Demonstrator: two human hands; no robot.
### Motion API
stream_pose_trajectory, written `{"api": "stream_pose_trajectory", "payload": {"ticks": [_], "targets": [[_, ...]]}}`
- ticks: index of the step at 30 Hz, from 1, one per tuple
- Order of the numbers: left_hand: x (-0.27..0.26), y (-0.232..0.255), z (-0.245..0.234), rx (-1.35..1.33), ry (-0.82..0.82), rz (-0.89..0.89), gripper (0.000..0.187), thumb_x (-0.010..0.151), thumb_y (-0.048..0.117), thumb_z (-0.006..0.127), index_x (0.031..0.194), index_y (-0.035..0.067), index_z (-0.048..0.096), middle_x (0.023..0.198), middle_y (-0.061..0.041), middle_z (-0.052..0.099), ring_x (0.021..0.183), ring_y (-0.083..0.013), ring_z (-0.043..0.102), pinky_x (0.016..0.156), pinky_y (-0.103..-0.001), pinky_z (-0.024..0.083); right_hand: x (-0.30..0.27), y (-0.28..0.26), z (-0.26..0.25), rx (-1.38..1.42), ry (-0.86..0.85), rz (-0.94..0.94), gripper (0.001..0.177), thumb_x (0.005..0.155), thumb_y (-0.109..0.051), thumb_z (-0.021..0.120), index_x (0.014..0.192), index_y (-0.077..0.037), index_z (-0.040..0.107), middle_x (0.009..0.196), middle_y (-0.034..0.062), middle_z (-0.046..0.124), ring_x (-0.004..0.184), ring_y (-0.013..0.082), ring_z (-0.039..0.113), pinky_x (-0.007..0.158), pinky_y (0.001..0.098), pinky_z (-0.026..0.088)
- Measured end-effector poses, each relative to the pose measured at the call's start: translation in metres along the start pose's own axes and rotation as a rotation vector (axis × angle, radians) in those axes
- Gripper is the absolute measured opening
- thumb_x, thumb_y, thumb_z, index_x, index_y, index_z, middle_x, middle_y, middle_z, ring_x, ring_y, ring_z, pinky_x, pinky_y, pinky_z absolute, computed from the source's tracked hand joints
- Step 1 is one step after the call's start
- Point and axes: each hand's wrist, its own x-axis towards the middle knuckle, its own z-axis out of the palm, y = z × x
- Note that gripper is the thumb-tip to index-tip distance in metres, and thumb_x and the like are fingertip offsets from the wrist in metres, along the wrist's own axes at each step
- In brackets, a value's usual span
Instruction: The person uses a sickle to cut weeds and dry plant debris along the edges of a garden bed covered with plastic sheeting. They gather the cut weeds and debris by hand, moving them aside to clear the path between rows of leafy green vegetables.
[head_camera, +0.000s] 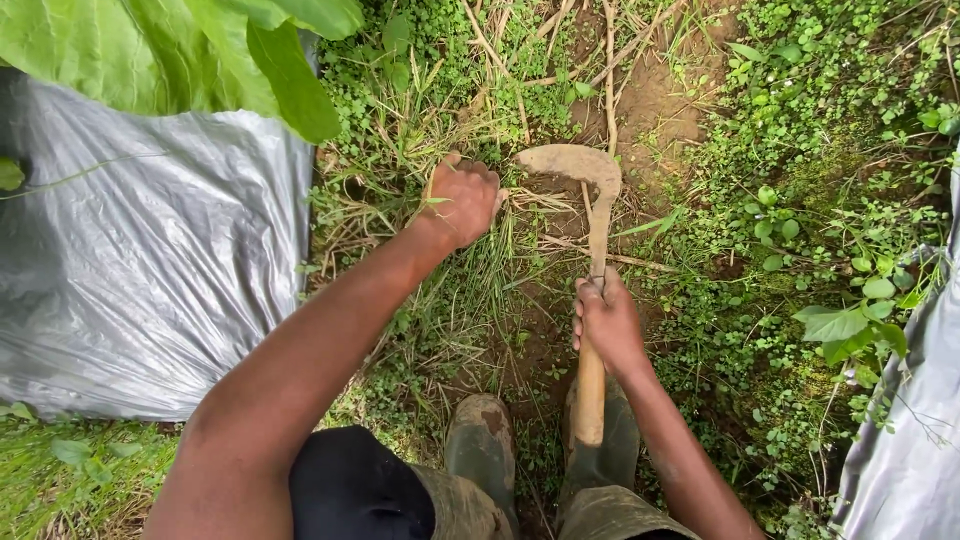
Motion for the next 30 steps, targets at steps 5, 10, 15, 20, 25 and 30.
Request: {"api": "stream_pose_trajectory", "payload": {"ticks": [5, 10, 15, 20, 25, 30], "targets": [[0.003, 0.000, 0.011, -0.018, 0.062, -0.021, 0.044, 0.110, 0.033, 0.036, 0.134, 0.007, 0.061, 0.117, -0.014, 0.071, 0.116, -0.0261, 0.068, 0.118, -0.046, 0.029, 0.001, -0.021, 0.005, 0.146, 0.197, -0.128, 0.007, 0.105, -0.002, 0.036, 0.110, -0.005, 0.041, 0.069, 0.0040, 0.046, 0.050, 0.0142, 0.052, 0.035, 0.0312, 0.054], [0.002, 0.007, 0.007, -0.019, 0.090, -0.027, 0.048, 0.110, 0.037, 0.032, 0.127, 0.006, 0.064, 0.109, -0.013, 0.071, 0.110, -0.0264, 0.070, 0.114, -0.046, 0.033, 0.004, 0.015, 0.016, 0.186, 0.026, 0.011, 0.010, 0.105, -0.006, 0.033, 0.109, -0.001, 0.040, 0.067, 0.0023, 0.044, 0.046, 0.0143, 0.051, 0.031, 0.0325, 0.051], [-0.032, 0.031, 0.010, 0.115, -0.124, 0.024, 0.044, 0.107, 0.022, 0.039, 0.142, -0.002, 0.048, 0.107, -0.013, 0.070, 0.104, -0.0262, 0.071, 0.117, -0.054, 0.034, -0.002, -0.005, 0.005, 0.124, -0.014, 0.056, 0.008, 0.105, -0.007, 0.040, 0.104, 0.000, 0.044, 0.063, 0.0017, 0.042, 0.042, 0.0130, 0.049, 0.026, 0.0306, 0.047], [-0.022, 0.023, 0.024, -0.170, -0.178, -0.129, 0.043, 0.111, 0.031, 0.029, 0.129, 0.005, 0.058, 0.097, -0.009, 0.071, 0.093, -0.0241, 0.074, 0.099, -0.049, 0.054, 0.004, -0.010, 0.006, 0.165, 0.145, -0.072, 0.008, 0.107, -0.008, 0.034, 0.110, -0.004, 0.041, 0.069, 0.0012, 0.045, 0.048, 0.0119, 0.052, 0.030, 0.0308, 0.052], [-0.031, 0.026, 0.014, -0.169, -0.162, -0.093, 0.049, 0.111, 0.032, 0.021, 0.134, 0.003, 0.054, 0.099, -0.012, 0.068, 0.095, -0.0251, 0.074, 0.095, -0.050, 0.056, -0.008, 0.014, 0.022, 0.110, 0.016, 0.047, 0.013, 0.105, -0.010, 0.033, 0.110, -0.001, 0.042, 0.067, 0.0020, 0.043, 0.046, 0.0131, 0.050, 0.028, 0.0324, 0.049], [-0.047, 0.026, 0.005, -0.149, -0.200, -0.057, 0.054, 0.111, 0.035, 0.016, 0.139, 0.005, 0.050, 0.108, -0.011, 0.068, 0.102, -0.0248, 0.072, 0.098, -0.049, 0.055, -0.004, 0.017, 0.007, 0.055, -0.010, 0.073, 0.016, 0.107, -0.011, 0.038, 0.115, 0.001, 0.046, 0.067, 0.0025, 0.045, 0.044, 0.0139, 0.050, 0.029, 0.0317, 0.050]]}}
